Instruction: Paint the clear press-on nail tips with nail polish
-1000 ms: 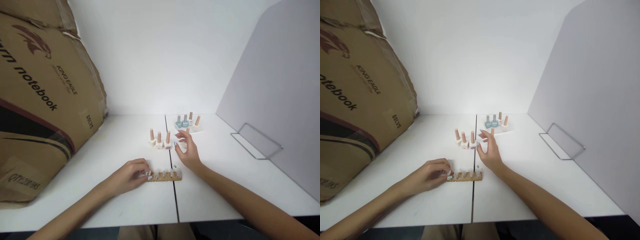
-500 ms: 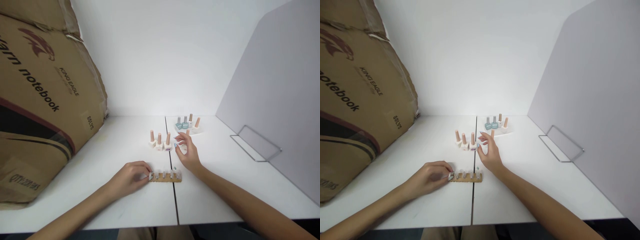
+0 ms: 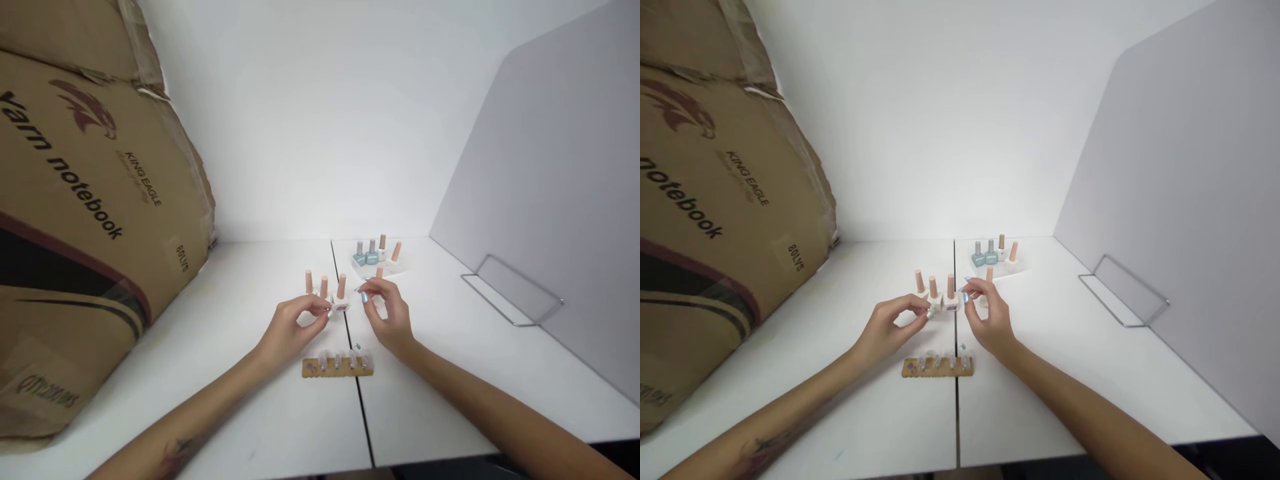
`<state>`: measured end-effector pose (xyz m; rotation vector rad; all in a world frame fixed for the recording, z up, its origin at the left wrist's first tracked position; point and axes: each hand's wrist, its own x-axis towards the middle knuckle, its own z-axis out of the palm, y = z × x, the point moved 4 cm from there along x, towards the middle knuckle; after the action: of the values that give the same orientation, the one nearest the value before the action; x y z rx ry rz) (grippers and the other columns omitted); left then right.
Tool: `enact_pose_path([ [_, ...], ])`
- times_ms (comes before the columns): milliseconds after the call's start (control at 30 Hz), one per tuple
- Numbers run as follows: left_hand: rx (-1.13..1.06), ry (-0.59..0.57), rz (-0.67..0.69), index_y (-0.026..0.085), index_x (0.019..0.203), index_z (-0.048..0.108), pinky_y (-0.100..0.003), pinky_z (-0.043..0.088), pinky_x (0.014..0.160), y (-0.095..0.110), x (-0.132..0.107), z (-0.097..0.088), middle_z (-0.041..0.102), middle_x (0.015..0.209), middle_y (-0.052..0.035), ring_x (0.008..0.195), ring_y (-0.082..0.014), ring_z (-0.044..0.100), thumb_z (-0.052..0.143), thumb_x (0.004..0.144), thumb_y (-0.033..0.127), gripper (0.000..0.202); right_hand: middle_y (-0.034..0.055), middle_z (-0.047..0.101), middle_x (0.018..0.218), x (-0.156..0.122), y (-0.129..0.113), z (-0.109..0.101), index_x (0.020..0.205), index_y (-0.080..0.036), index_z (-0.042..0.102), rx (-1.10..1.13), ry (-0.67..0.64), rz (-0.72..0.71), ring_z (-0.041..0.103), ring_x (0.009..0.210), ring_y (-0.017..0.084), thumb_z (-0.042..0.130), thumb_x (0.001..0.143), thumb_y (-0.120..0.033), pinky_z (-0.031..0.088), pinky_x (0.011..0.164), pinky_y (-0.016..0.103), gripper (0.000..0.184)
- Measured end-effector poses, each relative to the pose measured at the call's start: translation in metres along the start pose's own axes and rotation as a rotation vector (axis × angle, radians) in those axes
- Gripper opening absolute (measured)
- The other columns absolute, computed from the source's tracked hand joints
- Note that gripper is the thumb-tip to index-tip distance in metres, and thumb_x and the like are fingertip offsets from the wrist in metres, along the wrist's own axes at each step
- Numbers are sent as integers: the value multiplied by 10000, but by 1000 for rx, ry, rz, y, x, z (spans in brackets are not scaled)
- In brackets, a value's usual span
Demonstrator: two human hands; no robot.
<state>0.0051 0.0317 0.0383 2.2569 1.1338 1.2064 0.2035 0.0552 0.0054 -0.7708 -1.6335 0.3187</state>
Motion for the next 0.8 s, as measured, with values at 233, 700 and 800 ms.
enact_pose_path([
  [233,-64,103,18,179,873,690,-251,566,700,-14,-16,-1,755,804,-25,702,-141,694,627,853,118,90,16,696,799,8,-31,36,1022,-230,626,104,-370,-2,640,694,134,632,860,-234,537,647,277,163],
  [700,42,119,272,182,884,646,-230,576,670,-30,-26,4,754,834,-28,735,-140,709,636,855,57,129,-30,622,634,-1,-17,56,601,-173,604,662,-422,799,520,595,81,884,591,-253,398,586,243,291],
  [800,44,114,277,184,873,637,-224,574,647,-31,-26,6,756,821,-19,714,-134,705,635,853,49,136,-27,610,617,-1,-14,53,620,-172,632,624,-419,781,517,587,86,856,637,-318,389,584,251,268],
])
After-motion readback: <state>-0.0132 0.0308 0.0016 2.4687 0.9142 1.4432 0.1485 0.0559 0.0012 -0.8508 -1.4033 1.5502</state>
